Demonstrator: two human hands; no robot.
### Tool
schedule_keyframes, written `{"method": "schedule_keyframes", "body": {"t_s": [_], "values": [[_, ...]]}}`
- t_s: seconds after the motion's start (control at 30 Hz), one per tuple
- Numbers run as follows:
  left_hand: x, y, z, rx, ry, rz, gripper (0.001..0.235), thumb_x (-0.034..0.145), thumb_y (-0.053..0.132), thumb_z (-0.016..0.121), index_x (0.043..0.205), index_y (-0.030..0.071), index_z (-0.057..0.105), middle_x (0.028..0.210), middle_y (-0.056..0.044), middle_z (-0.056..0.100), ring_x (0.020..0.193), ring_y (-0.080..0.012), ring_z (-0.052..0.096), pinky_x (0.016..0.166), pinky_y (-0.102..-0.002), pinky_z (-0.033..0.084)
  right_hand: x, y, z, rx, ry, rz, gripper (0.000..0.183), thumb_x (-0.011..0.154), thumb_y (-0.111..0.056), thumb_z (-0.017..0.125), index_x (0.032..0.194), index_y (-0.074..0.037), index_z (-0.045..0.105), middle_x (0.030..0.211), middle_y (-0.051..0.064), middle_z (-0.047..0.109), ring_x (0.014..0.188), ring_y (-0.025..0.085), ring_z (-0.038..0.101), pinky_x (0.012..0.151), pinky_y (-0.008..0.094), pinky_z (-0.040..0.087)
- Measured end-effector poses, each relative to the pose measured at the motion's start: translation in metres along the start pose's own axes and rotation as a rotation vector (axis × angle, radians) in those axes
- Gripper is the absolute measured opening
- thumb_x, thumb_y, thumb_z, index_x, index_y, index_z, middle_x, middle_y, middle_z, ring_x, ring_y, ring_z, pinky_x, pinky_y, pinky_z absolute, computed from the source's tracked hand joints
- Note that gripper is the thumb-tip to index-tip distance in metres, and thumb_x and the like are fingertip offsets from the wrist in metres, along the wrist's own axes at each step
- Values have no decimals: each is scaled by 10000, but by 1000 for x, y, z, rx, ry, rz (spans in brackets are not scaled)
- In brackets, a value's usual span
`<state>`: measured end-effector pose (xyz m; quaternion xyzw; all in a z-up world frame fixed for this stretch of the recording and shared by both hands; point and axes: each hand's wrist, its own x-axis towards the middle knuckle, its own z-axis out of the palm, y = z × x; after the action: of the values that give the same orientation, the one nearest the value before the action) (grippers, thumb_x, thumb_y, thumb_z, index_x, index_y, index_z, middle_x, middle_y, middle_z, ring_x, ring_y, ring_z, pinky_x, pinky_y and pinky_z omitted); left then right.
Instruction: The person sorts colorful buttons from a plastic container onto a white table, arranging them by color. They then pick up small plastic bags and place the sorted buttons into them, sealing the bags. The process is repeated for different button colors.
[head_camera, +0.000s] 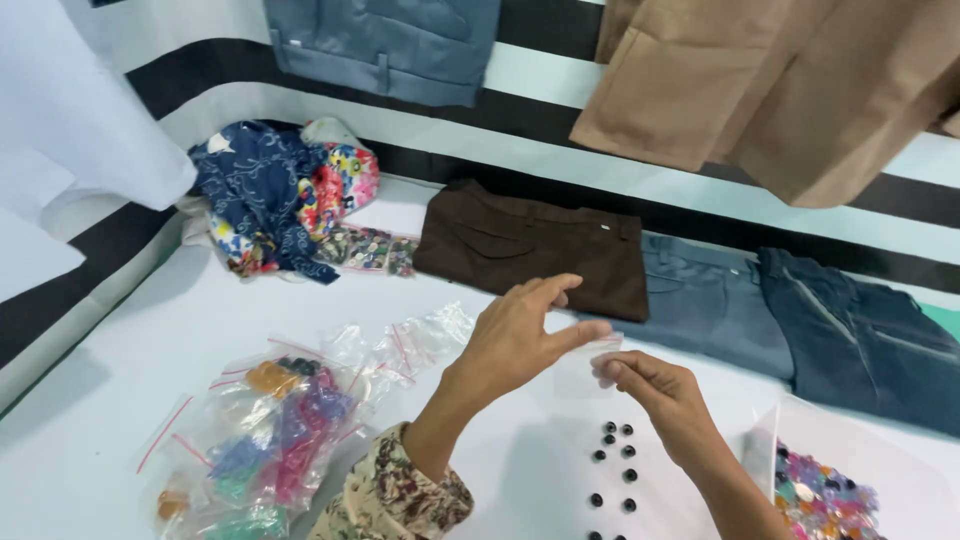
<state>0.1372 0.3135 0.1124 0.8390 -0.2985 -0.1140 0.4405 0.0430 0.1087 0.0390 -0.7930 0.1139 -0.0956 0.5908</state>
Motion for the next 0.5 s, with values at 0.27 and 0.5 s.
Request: {"method": "schedule_keyframes", "body": {"t_s": [0.27, 0.5], "values": [[4, 9, 62, -181, -178, -39, 374, 837, 376, 670, 1165, 204, 726, 1079, 55, 757, 965, -105, 642, 838, -280, 453, -25, 41, -36, 156, 2, -33, 275, 953, -207, 660, 975, 3, 837, 803, 101, 765, 799, 209, 660, 786, 341, 492], [14, -24, 118, 8, 54, 116, 187, 868, 338, 753, 733, 216, 711, 746, 121, 689, 694, -76, 618, 667, -279, 487, -37, 46, -30, -243, 304, -394, 341, 980, -135, 631, 1316, -77, 623, 1161, 71, 676, 976, 146, 644, 872, 281, 520]]}}
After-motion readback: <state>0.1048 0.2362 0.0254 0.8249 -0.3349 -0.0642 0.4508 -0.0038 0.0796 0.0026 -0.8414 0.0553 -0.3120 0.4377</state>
